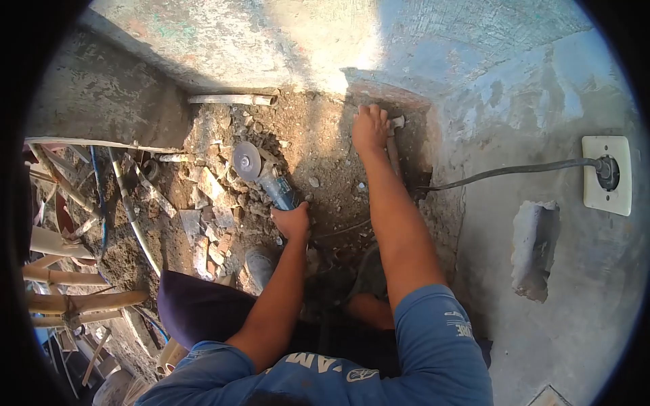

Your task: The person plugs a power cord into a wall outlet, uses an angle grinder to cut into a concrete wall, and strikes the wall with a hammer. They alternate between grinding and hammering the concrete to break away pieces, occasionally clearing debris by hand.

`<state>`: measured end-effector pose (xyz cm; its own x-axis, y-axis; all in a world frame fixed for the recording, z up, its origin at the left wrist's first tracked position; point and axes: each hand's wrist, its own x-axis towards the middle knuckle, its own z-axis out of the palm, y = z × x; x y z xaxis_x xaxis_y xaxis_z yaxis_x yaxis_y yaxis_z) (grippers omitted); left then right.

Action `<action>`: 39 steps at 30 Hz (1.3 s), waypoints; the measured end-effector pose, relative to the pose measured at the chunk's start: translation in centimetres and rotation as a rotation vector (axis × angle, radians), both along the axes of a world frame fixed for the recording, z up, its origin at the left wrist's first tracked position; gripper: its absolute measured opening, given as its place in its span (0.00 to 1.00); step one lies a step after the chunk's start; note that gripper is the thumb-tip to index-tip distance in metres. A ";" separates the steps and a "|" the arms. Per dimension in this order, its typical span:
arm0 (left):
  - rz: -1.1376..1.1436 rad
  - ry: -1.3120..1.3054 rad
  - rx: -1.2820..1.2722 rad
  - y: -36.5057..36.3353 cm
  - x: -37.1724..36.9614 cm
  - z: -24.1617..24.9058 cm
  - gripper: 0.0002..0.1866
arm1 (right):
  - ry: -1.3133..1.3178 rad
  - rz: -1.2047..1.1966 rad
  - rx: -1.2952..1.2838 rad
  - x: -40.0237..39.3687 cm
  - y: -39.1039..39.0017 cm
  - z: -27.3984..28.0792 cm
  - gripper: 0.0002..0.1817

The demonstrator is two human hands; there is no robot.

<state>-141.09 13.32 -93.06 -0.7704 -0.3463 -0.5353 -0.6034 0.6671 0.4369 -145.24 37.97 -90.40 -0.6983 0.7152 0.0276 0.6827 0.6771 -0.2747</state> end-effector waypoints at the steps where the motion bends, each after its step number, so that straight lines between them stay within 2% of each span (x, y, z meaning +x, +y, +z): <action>1: -0.014 0.026 -0.007 -0.2 0.0 -0.8 0.40 | -0.019 0.006 -0.009 -1.0 0.3 -0.6 0.15; 4: 0.003 0.030 0.006 0.0 0.0 -0.3 0.40 | -0.105 -0.012 0.046 -2.0 0.5 -3.8 0.15; 8: 0.036 -0.035 -0.029 0.5 -0.2 1.2 0.42 | -0.133 0.051 0.021 -2.2 0.5 -3.3 0.11; 12: 0.095 -0.028 -0.051 0.3 -0.3 0.7 0.41 | -0.066 0.116 0.006 -1.3 0.8 -3.8 0.10; 14: 0.063 -0.063 0.012 0.0 -0.3 1.0 0.39 | 0.138 0.134 -0.105 0.0 0.4 -3.6 0.09; 16: 0.098 -0.074 0.005 0.1 -0.4 1.4 0.38 | 0.232 -0.019 -0.315 1.2 -0.4 -3.7 0.10; 18: 0.068 -0.075 0.015 -0.1 -0.3 1.2 0.36 | 0.402 -0.109 -0.378 2.5 -0.8 -4.2 0.09; 19: 0.070 -0.083 0.019 0.0 -0.3 1.6 0.36 | 0.519 -0.171 -0.515 3.1 -0.3 -5.1 0.09; 20: 0.080 -0.091 0.014 -0.2 -0.4 1.9 0.36 | 0.552 -0.361 -0.773 3.3 -1.3 -3.3 0.08; 22: 0.059 -0.010 0.021 -0.4 0.1 0.7 0.36 | 0.656 -0.432 -0.962 3.6 -1.7 -2.9 0.07; 23: 0.105 0.005 0.004 -0.6 -0.2 0.6 0.36 | 0.643 -0.392 -0.996 2.6 -3.1 -2.0 0.07; 25: 0.073 -0.007 0.028 -0.6 0.1 0.9 0.36 | 0.558 -0.200 -0.698 2.0 -6.5 1.1 0.09; 27: 0.080 -0.016 0.046 -1.1 -0.1 1.3 0.35 | 0.604 0.131 -0.556 0.2 -13.0 5.5 0.11; 28: 0.065 -0.033 0.067 -0.9 -0.1 1.5 0.35 | 0.503 0.228 -0.661 -0.2 -18.0 10.1 0.12; 29: 0.083 0.018 0.067 -0.7 0.1 1.0 0.35 | 0.470 0.421 -0.882 0.0 -21.3 13.0 0.13; 30: 0.131 -0.035 0.162 -0.8 0.0 -1.1 0.29 | 0.445 0.687 -0.797 0.5 -23.0 14.1 0.15; 31: 0.224 0.089 0.266 -0.6 1.1 -3.8 0.25 | 0.425 0.850 -0.721 0.6 -24.1 15.7 0.17; 32: 0.169 0.067 0.311 -0.1 1.7 -4.3 0.25 | 0.451 0.903 -0.692 0.9 -24.1 15.3 0.18; 35: -0.008 0.078 0.196 -0.6 0.6 -4.2 0.30 | 0.378 0.724 -0.572 1.2 -19.9 11.3 0.19; 36: 0.065 0.027 0.166 -0.6 0.2 -0.4 0.34 | 0.333 0.635 -0.515 1.5 -17.7 9.7 0.19; 37: 0.060 -0.018 0.128 -0.7 0.0 0.8 0.36 | 0.328 0.608 -0.492 1.8 -15.7 8.3 0.19; 39: 0.062 -0.029 0.115 -0.7 -0.1 0.7 0.36 | 0.203 0.321 -0.449 2.8 -11.9 5.5 0.19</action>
<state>-141.15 12.65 -92.38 -0.7329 -0.3282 -0.5960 -0.6556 0.5746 0.4898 -142.41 26.05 -84.85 -0.8942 0.4416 -0.0734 0.3665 0.6282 -0.6863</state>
